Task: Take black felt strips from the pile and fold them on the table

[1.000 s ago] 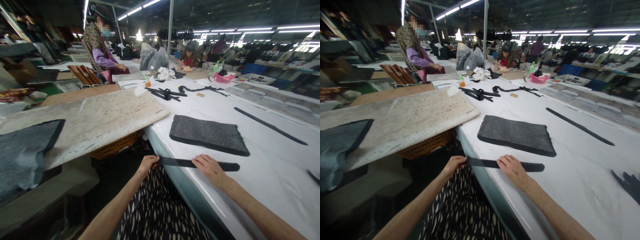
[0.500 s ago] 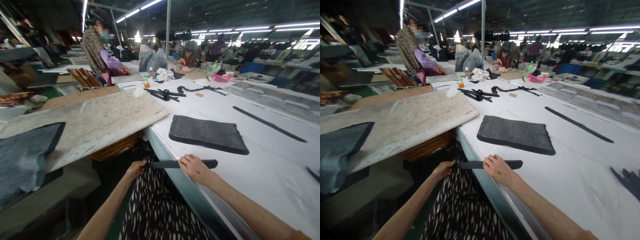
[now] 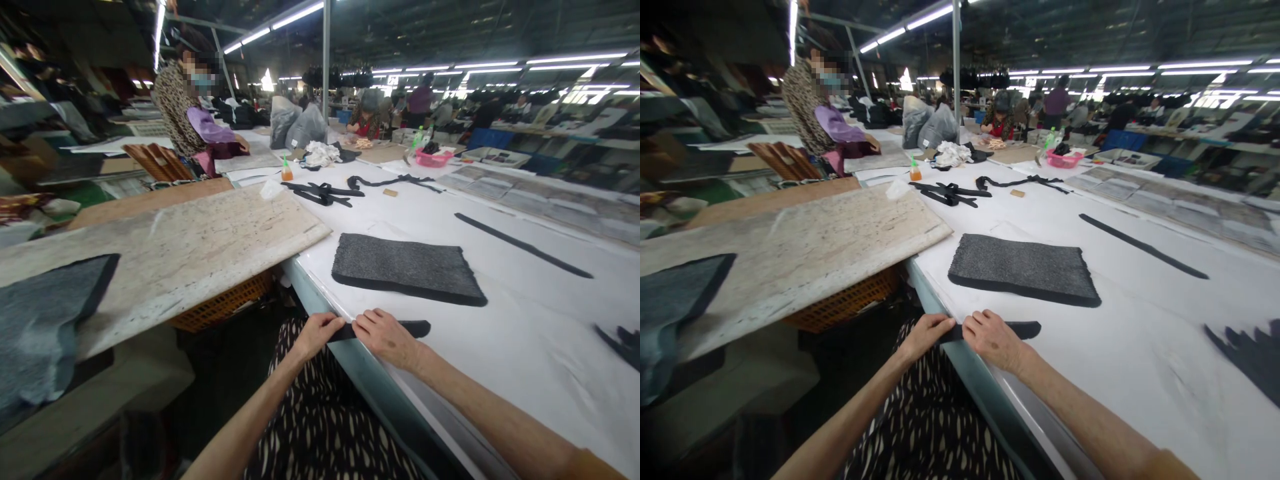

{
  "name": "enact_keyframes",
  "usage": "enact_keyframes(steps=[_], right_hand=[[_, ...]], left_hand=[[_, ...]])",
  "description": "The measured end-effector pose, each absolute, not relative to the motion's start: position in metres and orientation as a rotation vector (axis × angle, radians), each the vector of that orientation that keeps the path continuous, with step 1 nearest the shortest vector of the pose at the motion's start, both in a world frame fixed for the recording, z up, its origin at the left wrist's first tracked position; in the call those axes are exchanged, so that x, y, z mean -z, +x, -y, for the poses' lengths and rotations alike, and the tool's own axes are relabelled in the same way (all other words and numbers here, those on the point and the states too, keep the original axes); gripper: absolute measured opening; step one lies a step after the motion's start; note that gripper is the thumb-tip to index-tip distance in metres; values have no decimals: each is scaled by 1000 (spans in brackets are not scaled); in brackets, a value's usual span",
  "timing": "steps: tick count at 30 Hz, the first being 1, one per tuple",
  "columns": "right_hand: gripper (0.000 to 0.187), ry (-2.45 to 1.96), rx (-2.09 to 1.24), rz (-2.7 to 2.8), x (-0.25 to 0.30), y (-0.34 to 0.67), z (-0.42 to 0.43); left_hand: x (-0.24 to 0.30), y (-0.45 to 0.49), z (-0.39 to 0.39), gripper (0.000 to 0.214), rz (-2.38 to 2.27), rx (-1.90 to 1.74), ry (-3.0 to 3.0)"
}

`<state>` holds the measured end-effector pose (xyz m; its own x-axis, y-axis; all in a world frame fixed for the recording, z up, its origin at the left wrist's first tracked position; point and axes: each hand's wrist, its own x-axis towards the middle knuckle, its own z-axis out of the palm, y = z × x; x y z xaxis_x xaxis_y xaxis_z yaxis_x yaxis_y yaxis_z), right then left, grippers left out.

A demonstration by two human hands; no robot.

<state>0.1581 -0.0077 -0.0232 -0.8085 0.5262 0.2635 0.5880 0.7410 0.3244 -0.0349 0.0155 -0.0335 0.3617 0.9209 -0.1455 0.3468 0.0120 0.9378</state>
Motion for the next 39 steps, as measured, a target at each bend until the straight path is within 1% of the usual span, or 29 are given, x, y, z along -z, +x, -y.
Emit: enact_keyframes(steps=[8,13,19,24,29,33,39], right_hand=[[15,-911,539,2770,19,164,8],[20,-946,525,2712,22,198,15],[28,-959,585,2678,23,228,23],[25,-818,684,2811,20,210,17],[20,-705,662,2856,15,179,7],[20,-718,609,2832,16,176,7],[22,-827,625,2729,22,203,13]], left_hand=[[39,-39,-18,35,-1101,-633,1327],[45,-36,-19,36,-1073,-636,1313],[53,-39,-22,35,-1037,-631,1312],[68,-53,-23,34,-1096,-626,1391],[74,-78,-16,34,-1194,-630,1391],[68,-92,-10,35,-1230,-629,1389],[66,-92,-11,34,-1224,-625,1417]])
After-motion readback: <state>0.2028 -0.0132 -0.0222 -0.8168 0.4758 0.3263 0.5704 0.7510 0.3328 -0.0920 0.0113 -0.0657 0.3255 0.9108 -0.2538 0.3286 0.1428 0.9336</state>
